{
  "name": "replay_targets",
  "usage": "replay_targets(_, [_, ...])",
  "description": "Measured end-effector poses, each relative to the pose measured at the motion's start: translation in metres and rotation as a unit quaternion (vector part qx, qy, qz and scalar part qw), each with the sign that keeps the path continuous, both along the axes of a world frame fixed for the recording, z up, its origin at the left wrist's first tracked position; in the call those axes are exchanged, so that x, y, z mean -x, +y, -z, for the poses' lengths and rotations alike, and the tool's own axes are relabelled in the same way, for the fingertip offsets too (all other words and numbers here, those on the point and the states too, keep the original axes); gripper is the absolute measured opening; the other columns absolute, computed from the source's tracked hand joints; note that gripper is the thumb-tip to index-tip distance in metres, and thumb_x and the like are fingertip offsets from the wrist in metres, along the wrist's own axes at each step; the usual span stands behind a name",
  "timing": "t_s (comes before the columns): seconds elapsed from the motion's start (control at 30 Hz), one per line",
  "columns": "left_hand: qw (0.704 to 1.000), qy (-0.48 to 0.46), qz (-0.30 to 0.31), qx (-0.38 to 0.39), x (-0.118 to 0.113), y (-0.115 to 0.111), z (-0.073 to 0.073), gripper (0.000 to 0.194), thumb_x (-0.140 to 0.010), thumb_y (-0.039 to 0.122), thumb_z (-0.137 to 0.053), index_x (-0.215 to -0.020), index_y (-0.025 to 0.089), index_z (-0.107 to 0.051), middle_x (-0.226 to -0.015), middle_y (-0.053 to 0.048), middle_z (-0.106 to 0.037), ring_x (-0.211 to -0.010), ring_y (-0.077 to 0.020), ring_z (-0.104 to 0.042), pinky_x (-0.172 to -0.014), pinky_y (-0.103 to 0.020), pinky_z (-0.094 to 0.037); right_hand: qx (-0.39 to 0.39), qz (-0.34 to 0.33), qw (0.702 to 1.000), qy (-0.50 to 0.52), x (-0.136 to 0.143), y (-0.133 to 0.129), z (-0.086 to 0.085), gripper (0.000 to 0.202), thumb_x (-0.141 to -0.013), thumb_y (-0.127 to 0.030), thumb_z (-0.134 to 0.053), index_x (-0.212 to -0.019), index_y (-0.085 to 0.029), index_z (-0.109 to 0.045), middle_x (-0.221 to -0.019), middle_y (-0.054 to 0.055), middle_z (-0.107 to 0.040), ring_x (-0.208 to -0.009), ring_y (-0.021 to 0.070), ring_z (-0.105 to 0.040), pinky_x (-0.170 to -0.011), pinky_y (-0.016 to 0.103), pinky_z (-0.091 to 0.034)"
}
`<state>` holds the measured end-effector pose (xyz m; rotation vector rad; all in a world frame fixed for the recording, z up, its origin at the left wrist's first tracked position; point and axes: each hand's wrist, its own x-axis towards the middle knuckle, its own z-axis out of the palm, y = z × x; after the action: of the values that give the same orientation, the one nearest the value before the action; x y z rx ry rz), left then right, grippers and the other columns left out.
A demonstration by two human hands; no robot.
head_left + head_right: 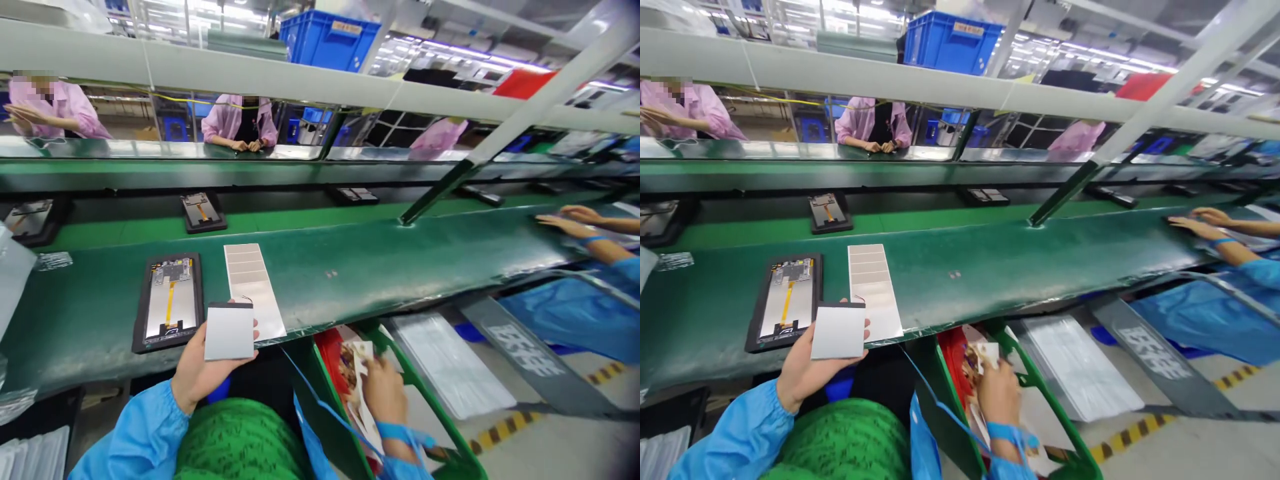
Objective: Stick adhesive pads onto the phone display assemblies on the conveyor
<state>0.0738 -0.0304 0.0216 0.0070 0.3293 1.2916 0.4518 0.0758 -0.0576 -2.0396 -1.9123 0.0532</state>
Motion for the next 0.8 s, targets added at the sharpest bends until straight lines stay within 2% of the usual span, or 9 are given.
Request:
replay_targets(0.07, [1.0,0.002,0.0,0.015,-0.006,0.001,0.003,0.056,-0.095,0.045,-0.051,-0.144,0.018,-0.051,-0.138,-0.021,-0.059,-0.126,-0.0358,-0.056,-0.106,-0.055,-0.039,0.055,-0.04,0.997,0.028,0.016,-0.012,-0.004,0.031,-0.088,-0.041,-0.053,-0.07,-0.02,-0.067,-0.068,0.012,-0.068,-0.061,0.0278,-0.067,-0.06,0.039,-0.052])
replay_targets(0.13, [0.998,0.034,-0.023,0.04,-0.014,0.001,0.005,0.052,-0.092,0.046,-0.057,-0.132,0.013,-0.061,-0.132,-0.021,-0.063,-0.122,-0.0343,-0.059,-0.102,-0.05,-0.044,0.045,-0.169,0.973,0.152,0.068,-0.028,-0.023,0.033,-0.095,-0.045,-0.049,-0.098,-0.019,-0.07,-0.087,0.011,-0.073,-0.075,0.0268,-0.071,-0.07,0.039,-0.057])
replay_targets(0.17, [0.995,0.066,-0.05,0.054,-0.017,0.0,0.005,0.049,-0.091,0.045,-0.061,-0.127,0.013,-0.065,-0.129,-0.02,-0.065,-0.12,-0.0326,-0.06,-0.099,-0.046,-0.046,0.032,-0.263,0.941,0.21,0.101,-0.037,-0.037,0.038,-0.098,-0.045,-0.047,-0.121,-0.019,-0.063,-0.109,0.014,-0.072,-0.094,0.027,-0.072,-0.081,0.039,-0.059])
replay_targets(0.23, [0.978,0.15,-0.125,0.072,-0.02,-0.002,0.005,0.041,-0.087,0.039,-0.069,-0.12,0.016,-0.068,-0.126,-0.015,-0.068,-0.116,-0.0284,-0.062,-0.096,-0.039,-0.048,0.033,-0.464,0.852,0.242,0.166,-0.054,-0.066,0.065,-0.095,-0.049,-0.056,-0.15,-0.018,-0.038,-0.148,0.018,-0.049,-0.132,0.0315,-0.052,-0.104,0.046,-0.051])
replay_targets(0.3, [0.951,0.234,-0.185,0.085,-0.012,-0.009,0.003,0.04,-0.081,0.034,-0.077,-0.116,0.018,-0.069,-0.122,-0.012,-0.07,-0.112,-0.0252,-0.064,-0.093,-0.033,-0.049,0.045,-0.572,0.781,0.247,0.217,-0.063,-0.088,0.076,-0.096,-0.043,-0.059,-0.157,-0.019,-0.021,-0.157,0.018,-0.036,-0.144,0.031,-0.038,-0.112,0.048,-0.044])
replay_targets(0.4, [0.916,0.303,-0.232,0.123,0.024,-0.031,-0.001,0.045,-0.072,0.033,-0.085,-0.111,0.017,-0.069,-0.113,-0.01,-0.073,-0.102,-0.0234,-0.068,-0.085,-0.03,-0.052,0.071,-0.625,0.738,0.246,0.262,-0.049,-0.106,0.073,-0.098,-0.033,-0.057,-0.157,-0.019,-0.016,-0.151,0.018,-0.045,-0.138,0.0272,-0.047,-0.107,0.044,-0.05])
replay_targets(0.57, [0.855,0.381,-0.304,0.176,0.11,-0.074,0.003,0.069,-0.065,0.036,-0.089,-0.124,0.019,-0.059,-0.106,-0.008,-0.075,-0.093,-0.0239,-0.072,-0.079,-0.031,-0.056,0.052,-0.704,0.705,0.069,0.322,0.01,-0.114,0.041,-0.088,-0.031,-0.073,-0.125,-0.02,-0.058,-0.118,0.01,-0.068,-0.109,0.0255,-0.065,-0.088,0.037,-0.057])
replay_targets(0.7, [0.822,0.443,-0.305,0.189,0.157,-0.086,0.014,0.086,-0.063,0.039,-0.09,-0.136,0.017,-0.05,-0.105,-0.01,-0.076,-0.093,-0.0256,-0.073,-0.076,-0.031,-0.057,-0.069,-0.723,0.682,-0.09,0.384,0.043,-0.107,0.012,-0.094,-0.015,-0.061,-0.105,-0.017,-0.065,-0.108,0.011,-0.068,-0.094,0.0228,-0.062,-0.075,0.034,-0.052])
replay_targets(0.8, [0.829,0.459,-0.268,0.171,0.175,-0.083,0.021,0.092,-0.067,0.04,-0.087,-0.143,0.016,-0.042,-0.104,-0.011,-0.076,-0.091,-0.0262,-0.073,-0.074,-0.031,-0.057,-0.125,-0.767,0.609,-0.162,0.416,0.055,-0.094,0.011,-0.098,-0.015,-0.054,-0.101,-0.016,-0.064,-0.11,0.012,-0.066,-0.097,0.0229,-0.057,-0.073,0.034,-0.047])
